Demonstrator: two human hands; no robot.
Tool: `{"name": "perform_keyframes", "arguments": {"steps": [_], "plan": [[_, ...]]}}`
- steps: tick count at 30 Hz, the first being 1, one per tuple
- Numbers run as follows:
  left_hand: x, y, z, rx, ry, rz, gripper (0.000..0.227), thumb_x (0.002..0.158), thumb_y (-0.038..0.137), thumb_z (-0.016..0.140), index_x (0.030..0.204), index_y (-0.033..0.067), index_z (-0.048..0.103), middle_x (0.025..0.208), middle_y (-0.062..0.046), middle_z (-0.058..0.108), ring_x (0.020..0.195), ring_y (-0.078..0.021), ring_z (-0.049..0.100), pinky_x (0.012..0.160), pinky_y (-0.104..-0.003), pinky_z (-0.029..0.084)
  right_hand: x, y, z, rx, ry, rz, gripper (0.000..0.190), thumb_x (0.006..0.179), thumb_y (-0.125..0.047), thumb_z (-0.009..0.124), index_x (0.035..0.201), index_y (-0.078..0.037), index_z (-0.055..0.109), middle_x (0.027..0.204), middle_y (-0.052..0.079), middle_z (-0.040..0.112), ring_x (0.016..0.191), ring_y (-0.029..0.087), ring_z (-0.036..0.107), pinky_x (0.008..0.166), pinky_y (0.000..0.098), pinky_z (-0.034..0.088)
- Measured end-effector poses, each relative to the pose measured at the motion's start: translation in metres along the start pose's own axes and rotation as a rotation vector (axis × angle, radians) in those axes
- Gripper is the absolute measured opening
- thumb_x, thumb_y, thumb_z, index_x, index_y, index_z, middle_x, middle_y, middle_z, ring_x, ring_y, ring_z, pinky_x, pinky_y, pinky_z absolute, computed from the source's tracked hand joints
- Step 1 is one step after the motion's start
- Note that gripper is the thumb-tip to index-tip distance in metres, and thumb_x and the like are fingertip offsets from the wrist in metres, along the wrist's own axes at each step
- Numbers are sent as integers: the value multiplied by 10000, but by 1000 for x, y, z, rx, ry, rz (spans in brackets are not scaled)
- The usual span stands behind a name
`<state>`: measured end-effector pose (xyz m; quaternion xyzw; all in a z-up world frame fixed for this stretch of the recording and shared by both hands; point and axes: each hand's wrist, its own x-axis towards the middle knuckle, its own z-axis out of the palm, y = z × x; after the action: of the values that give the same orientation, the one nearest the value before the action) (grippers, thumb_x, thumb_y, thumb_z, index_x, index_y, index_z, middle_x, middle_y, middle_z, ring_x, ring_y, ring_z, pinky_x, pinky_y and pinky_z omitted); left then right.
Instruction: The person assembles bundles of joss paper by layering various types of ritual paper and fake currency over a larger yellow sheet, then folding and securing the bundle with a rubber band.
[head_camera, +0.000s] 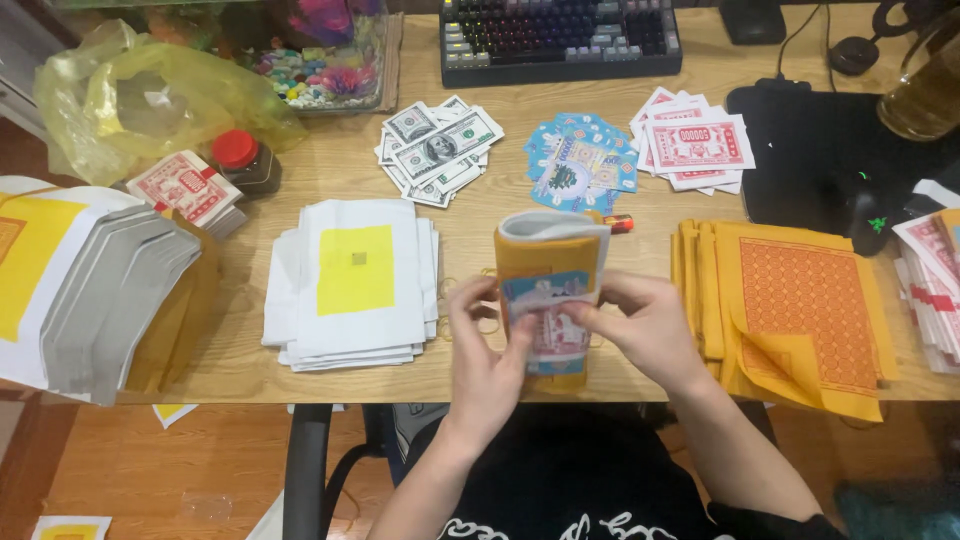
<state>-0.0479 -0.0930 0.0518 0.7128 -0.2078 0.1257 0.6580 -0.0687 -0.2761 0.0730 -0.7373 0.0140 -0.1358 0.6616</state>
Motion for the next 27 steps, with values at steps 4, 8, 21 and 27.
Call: {"name": "perform_keyframes", "arguments": {"steps": [4,8,21,27], "plan": [[6,25,2,267,124,304,238,826,154,763,986,68,608,971,-29,568,913,-245,596,822,-355,497,-2,-26,11,-522,152,-427,167,731,-47,826,726,-93,666,548,-8,552,513,172,553,597,249,504],[20,47,10,646,86,474,183,877,208,735,941,75,628,880,-63,565,741,-237,591,672,-347,505,2,-10,16,-840,91,-689,134,783,-32,747,881,-87,674,706,18,594,646,221,604,635,304,530],[-2,55,-28,-708,-355,199,748,925,391,617,1244,-269,468,552,-86,608,546,-272,627,724,-431,586,36,16,5,-564,28,-1162,186,980,-114,540,1007,-45,711,998,113,724,826,325,680,713,377,564],[31,37,-19,-464,215,-123,537,1011,345,427,789,-59,703,811,-208,655,739,-258,685,602,-411,628,-4,61,-23,64,77,-293,145,809,122,673,922,31,682,757,113,675,705,201,661,665,348,579]]}}
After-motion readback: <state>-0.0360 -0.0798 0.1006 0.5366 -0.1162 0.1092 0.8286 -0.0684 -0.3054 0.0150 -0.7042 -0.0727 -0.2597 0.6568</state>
